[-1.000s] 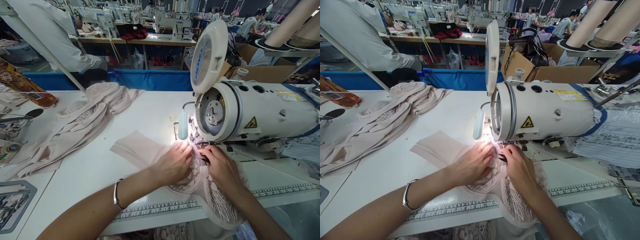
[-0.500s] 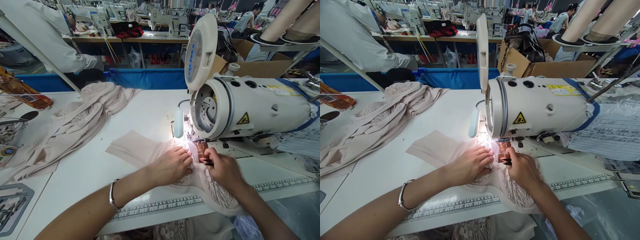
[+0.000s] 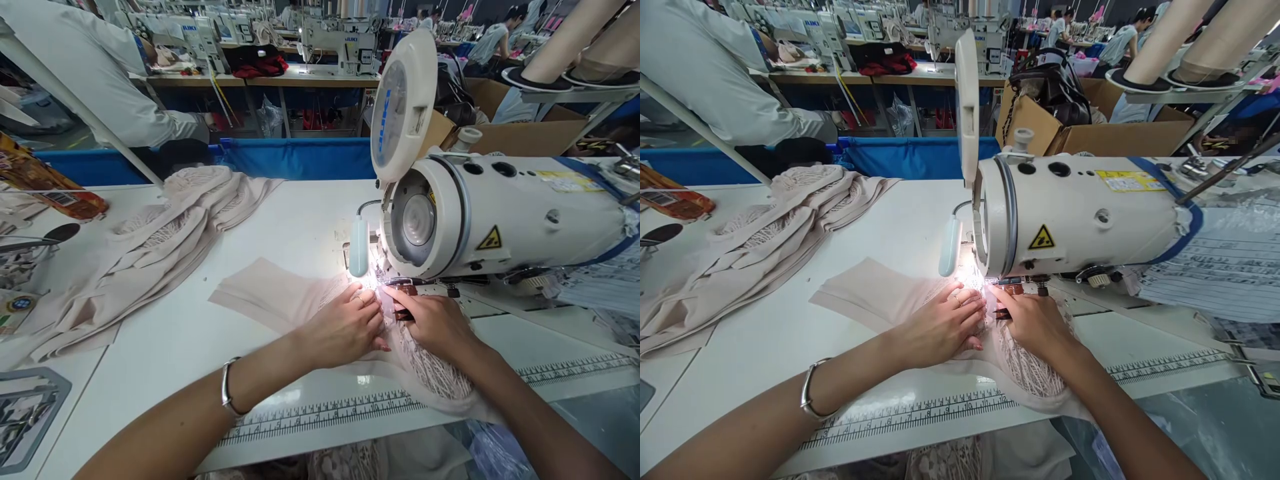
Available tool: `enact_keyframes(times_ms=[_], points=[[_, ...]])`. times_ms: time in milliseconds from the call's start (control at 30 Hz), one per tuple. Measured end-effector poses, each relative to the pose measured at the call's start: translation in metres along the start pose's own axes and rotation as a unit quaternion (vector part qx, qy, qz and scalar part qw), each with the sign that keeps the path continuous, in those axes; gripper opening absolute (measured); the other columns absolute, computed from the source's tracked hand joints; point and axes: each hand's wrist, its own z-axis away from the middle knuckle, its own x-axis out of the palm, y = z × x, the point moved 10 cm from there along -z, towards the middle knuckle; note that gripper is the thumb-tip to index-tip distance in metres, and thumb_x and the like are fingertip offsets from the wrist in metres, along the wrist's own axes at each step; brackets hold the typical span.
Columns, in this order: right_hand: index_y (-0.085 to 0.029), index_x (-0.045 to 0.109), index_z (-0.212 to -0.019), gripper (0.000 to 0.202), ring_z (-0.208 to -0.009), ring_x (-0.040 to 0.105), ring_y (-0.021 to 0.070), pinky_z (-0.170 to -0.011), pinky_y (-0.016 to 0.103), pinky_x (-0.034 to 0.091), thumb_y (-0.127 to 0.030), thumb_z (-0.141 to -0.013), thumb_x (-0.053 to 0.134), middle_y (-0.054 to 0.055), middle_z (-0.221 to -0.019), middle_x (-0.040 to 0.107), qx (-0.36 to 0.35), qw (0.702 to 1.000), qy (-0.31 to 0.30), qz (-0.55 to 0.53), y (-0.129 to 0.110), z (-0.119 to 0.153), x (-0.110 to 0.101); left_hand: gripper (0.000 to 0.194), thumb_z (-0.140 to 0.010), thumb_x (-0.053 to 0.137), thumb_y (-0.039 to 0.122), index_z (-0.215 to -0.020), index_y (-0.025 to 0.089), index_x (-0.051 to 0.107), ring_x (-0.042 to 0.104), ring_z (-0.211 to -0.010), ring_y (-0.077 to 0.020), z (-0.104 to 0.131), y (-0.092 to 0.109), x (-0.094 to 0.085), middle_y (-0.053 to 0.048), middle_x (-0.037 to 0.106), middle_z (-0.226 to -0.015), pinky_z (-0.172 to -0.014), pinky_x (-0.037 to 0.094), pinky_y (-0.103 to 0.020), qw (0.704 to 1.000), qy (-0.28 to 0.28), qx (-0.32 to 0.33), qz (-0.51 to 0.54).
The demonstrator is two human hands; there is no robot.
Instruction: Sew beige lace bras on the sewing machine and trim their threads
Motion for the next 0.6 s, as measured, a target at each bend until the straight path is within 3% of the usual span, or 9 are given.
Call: enact_keyframes(times_ms=[100,200,333,500,600], points=[[-0.031,0.064,-0.134,0.068,-0.084,0.073,0.0189,-0.065,0.027,0.049,-0.008,-0.071,0.049,-0.002,-0.094,0.08,-0.007,0.999,0.027,-0.02,0.0,0.0,-0.005,0.053,-0.105,0.037,0.052,-0.12,0.008,0.063,0.058,-0.113,-0.0299,0.001,-0.001,0.001,-0.012,0.069,-0.108,-0.105,0.034,-0.049,1.0,-0.005,-0.002,-0.014],[-0.032,0.066,-0.13,0.064,-0.092,0.072,0.0193,-0.065,0.027,0.05,-0.008,-0.073,0.049,-0.003,-0.104,0.079,-0.009,0.999,0.049,-0.019,0.001,0.0,-0.009,0.051,-0.105,0.036,0.052,-0.12,0.011,0.063,0.056,-0.118,-0.032,0.002,-0.005,0.003,-0.013,0.067,-0.114,-0.106,0.031,-0.051,1.0,-0.014,-0.014,-0.012],[-0.033,0.065,-0.131,0.063,-0.089,0.071,0.0192,-0.066,0.027,0.05,-0.008,-0.075,0.05,-0.002,-0.099,0.079,-0.021,0.998,0.054,-0.03,0.005,-0.001,-0.004,0.058,-0.104,0.03,0.058,-0.109,0.013,0.066,0.055,-0.119,-0.0313,0.002,-0.009,0.006,-0.013,0.066,-0.119,-0.109,0.028,-0.051,0.999,-0.018,-0.03,0.018],[-0.032,0.067,-0.128,0.057,-0.083,0.069,0.0167,-0.078,0.027,0.051,-0.007,-0.079,0.05,0.0,-0.09,0.078,-0.082,0.992,0.062,-0.074,0.004,-0.001,0.005,0.067,-0.103,0.02,0.062,-0.119,0.012,0.061,0.057,-0.12,-0.0327,0.003,-0.014,0.008,-0.016,0.067,-0.123,-0.11,0.027,-0.053,0.998,-0.02,-0.048,0.036],[-0.033,0.067,-0.129,0.058,-0.087,0.068,0.0178,-0.079,0.028,0.051,-0.007,-0.08,0.049,0.0,-0.095,0.078,-0.082,0.992,0.062,-0.077,0.005,-0.003,0.002,0.064,-0.104,0.021,0.061,-0.122,0.014,0.059,0.055,-0.125,-0.0347,0.003,-0.016,0.008,-0.017,0.065,-0.128,-0.107,0.028,-0.054,0.998,-0.024,-0.053,0.032]])
